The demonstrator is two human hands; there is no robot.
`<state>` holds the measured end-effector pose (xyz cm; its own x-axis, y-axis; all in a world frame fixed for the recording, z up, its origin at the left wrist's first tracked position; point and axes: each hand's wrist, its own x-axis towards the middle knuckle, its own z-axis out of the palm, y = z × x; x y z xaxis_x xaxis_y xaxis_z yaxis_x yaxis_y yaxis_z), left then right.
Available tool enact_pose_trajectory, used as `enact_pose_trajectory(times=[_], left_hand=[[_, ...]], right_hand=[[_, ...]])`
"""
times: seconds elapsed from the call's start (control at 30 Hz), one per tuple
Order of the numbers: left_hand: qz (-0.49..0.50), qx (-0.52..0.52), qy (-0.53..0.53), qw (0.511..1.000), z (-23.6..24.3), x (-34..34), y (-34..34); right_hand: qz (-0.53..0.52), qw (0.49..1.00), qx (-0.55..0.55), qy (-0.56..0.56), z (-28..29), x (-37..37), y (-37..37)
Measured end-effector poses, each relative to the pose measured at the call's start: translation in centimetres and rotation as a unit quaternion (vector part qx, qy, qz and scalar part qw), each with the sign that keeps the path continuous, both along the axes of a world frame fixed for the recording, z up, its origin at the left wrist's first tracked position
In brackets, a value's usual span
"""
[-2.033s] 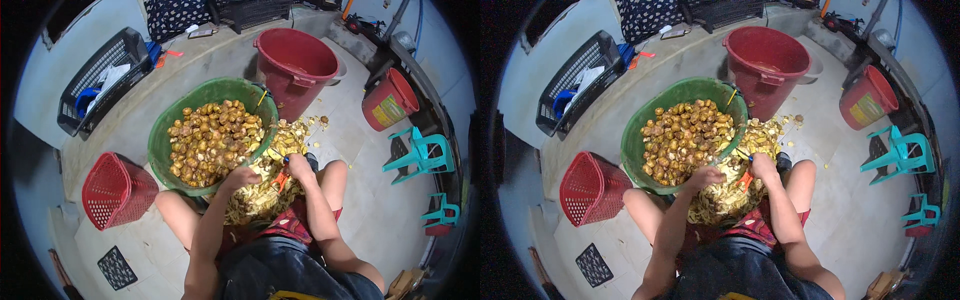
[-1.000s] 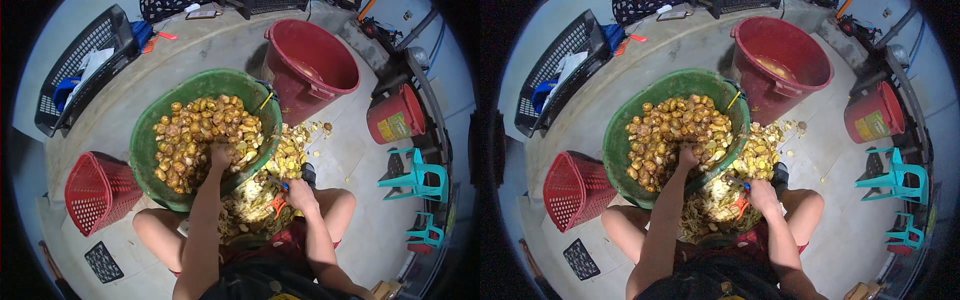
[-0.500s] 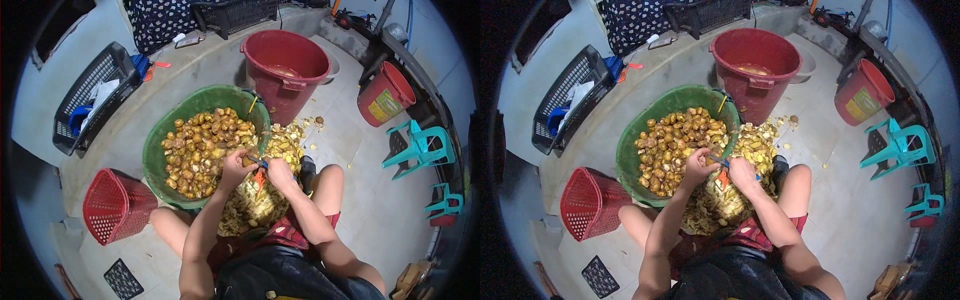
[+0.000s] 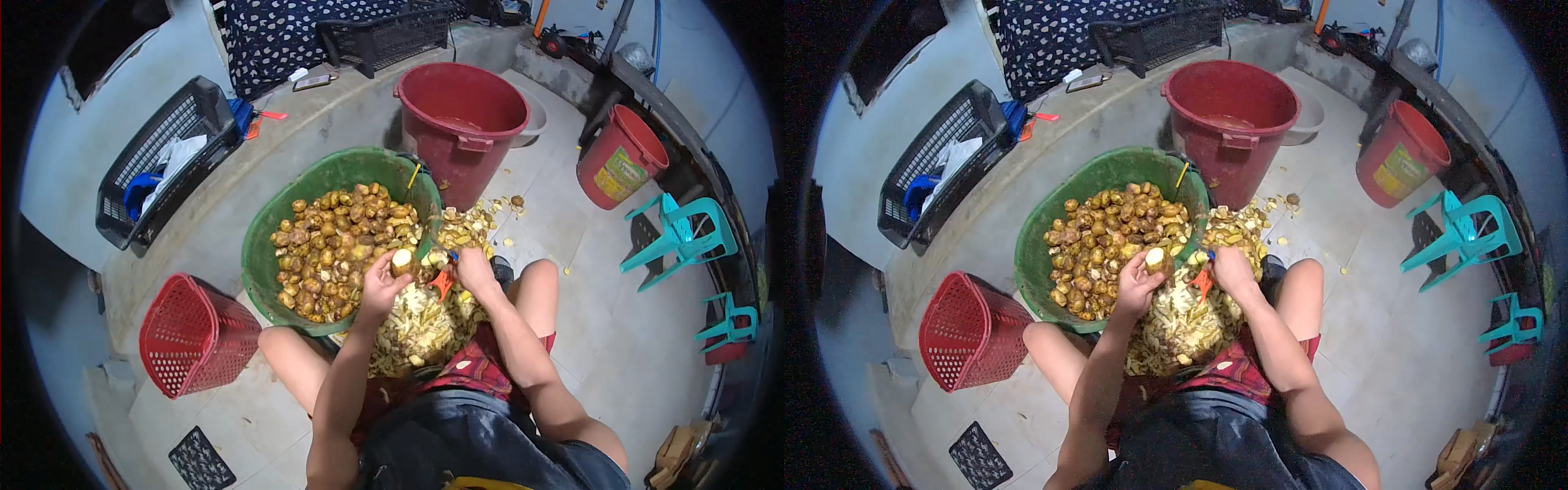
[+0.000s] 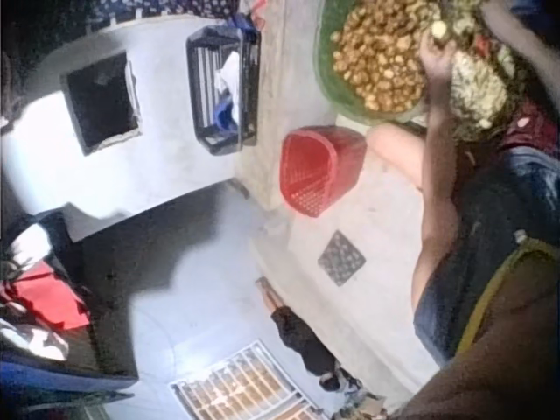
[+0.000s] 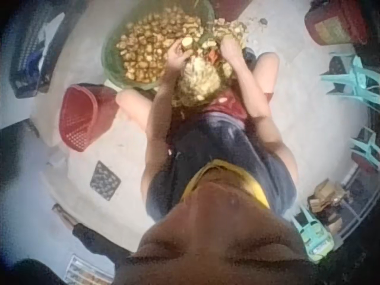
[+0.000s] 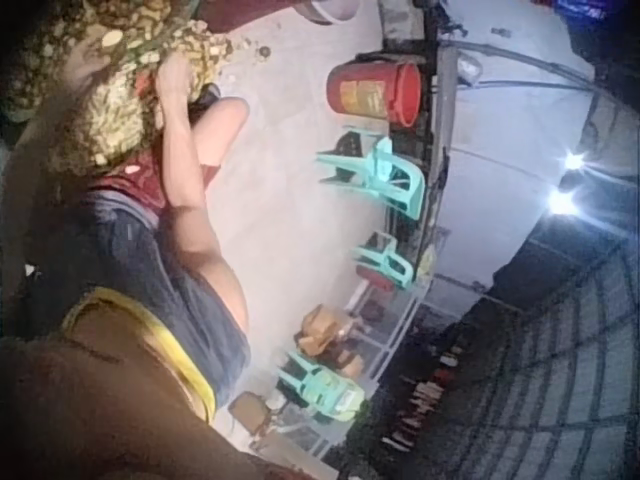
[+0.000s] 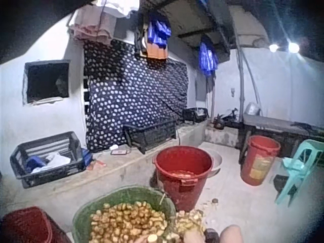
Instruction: The person peels potatoes using a hand-held peeler, placing the peeled potatoes into a bucket of water and tossing the skins onto a pile on the floor.
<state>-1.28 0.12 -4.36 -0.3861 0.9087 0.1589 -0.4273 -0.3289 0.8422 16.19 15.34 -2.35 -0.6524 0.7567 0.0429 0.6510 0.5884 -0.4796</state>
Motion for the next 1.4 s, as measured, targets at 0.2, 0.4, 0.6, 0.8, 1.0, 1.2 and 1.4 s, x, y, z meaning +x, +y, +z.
enact_pose_trajectory(times=[0.2,0.4,0.6,0.8,1.0,1.2,1.4], left_hand=[[-0.038,0.024,-0.197,0.979,2.2,0.3,-0.1],[-0.003,0.002,-0.188,0.982,2.7,-0.1,-0.6],[-0.030,0.002,-0.176,0.984,2.7,0.0,-0.6],[0.001,-0.026,-0.245,0.969,2.2,1.0,-0.2],[0.019,-0.080,-0.147,0.986,0.9,2.0,-0.1],[0.039,-0.040,-0.222,0.973,0.1,2.5,0.2],[0.077,-0.032,-0.102,0.991,-0.6,1.7,0.1]], right_hand=[[0.013,0.996,-0.075,0.041,-0.1,0.0,-1.9],[0.035,0.994,-0.083,0.054,1.5,-0.3,-2.5],[0.062,0.992,-0.098,0.054,2.7,-0.9,-3.8],[0.080,0.992,-0.057,0.083,2.9,-1.4,-5.0],[0.081,0.990,-0.012,0.118,1.4,-2.4,-5.7],[0.079,0.992,-0.008,0.097,2.1,-2.3,-5.5],[0.081,0.993,0.007,0.091,2.7,-2.5,-5.7]])
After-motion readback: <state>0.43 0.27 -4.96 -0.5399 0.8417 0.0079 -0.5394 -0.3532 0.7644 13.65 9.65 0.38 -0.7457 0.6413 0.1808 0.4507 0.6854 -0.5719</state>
